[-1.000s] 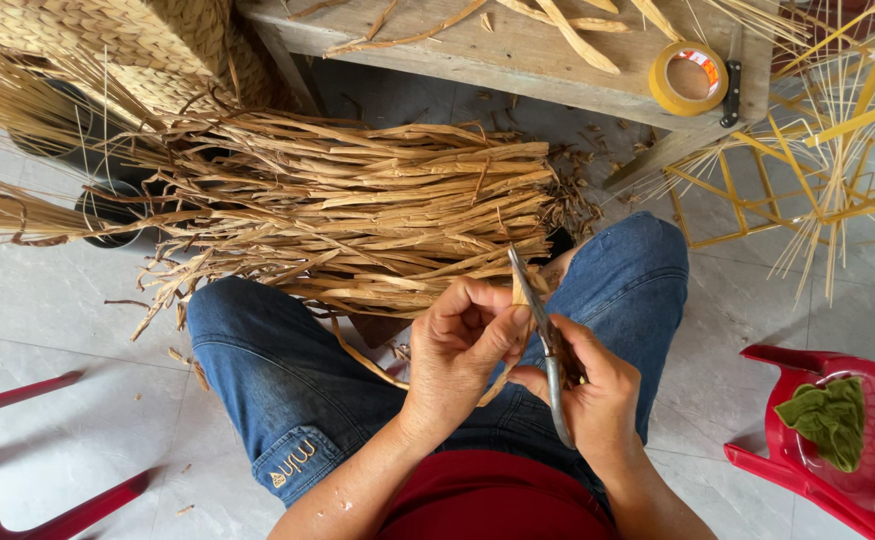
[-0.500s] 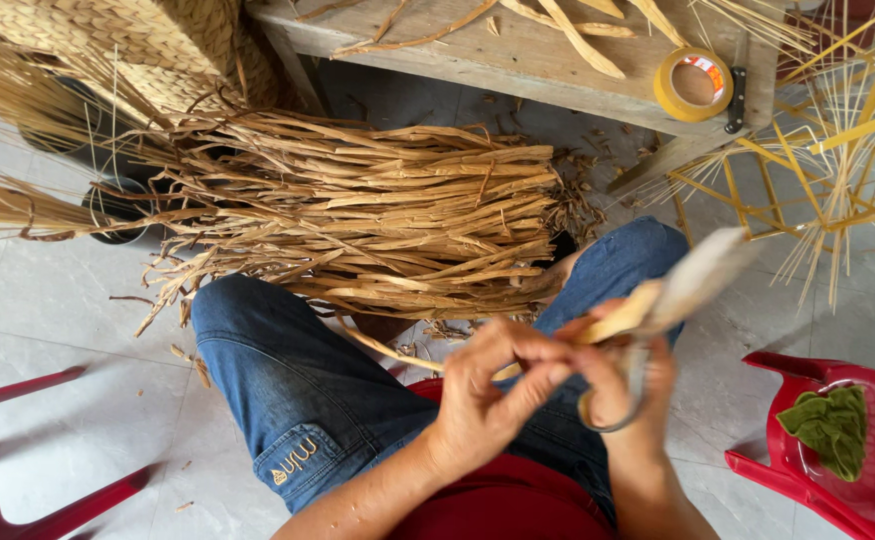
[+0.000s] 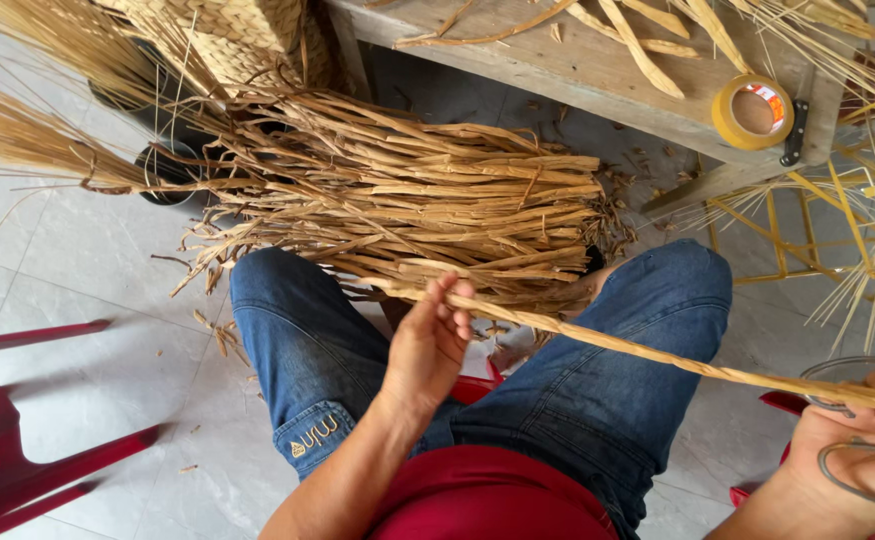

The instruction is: The person sits on the floor beside a large pile of dried plant leaves and stalks, cutting strips with scissors. They pick up individual stalks, trim off ends and damaged sections, and place the trimmed pieces back onto the pile or aside.

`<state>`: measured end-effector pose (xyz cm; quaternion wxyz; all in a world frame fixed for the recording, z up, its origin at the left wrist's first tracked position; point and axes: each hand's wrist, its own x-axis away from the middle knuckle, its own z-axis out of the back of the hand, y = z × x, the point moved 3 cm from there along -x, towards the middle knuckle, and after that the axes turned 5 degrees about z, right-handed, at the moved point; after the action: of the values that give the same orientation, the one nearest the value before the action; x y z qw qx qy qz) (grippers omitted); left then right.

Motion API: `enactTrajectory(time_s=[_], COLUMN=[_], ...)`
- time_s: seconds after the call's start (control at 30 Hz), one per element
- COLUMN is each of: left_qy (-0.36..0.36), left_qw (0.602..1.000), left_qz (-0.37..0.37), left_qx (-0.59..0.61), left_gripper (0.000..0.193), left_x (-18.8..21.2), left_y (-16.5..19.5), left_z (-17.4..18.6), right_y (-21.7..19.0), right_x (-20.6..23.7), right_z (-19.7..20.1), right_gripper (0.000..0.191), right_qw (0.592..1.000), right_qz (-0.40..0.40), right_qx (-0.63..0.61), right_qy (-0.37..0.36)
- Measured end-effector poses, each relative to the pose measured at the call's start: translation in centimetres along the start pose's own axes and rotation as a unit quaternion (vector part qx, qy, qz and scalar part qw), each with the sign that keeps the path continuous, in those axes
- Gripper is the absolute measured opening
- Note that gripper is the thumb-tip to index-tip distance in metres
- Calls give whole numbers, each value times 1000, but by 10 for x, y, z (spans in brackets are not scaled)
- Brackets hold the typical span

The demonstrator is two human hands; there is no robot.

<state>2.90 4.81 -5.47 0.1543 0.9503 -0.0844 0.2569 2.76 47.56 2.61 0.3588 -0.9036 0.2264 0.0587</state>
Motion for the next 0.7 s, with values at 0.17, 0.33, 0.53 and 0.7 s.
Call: enactTrajectory(time_s=[0.17, 0.33, 0.53, 0.7], left_qy=[55, 6, -16, -51], left_qw=[993, 954, 962, 898], left_qz=[-104, -237, -201, -67], left_qx=[-20, -185, -184, -432], left_gripper=[36, 42, 43, 56], left_x=[3, 21, 36, 41], left_y=[41, 66, 77, 77], left_z=[10, -3, -28, -44], right_y=[11, 41, 49, 44], right_x=[6, 9, 5, 1], right_z=[26, 37, 46, 37], right_gripper=[19, 26, 32, 33], right_qw=[985, 974, 956, 914], right_qz=[-20, -80, -94, -63], right_qx=[161, 184, 248, 388], right_qy=[54, 102, 125, 97])
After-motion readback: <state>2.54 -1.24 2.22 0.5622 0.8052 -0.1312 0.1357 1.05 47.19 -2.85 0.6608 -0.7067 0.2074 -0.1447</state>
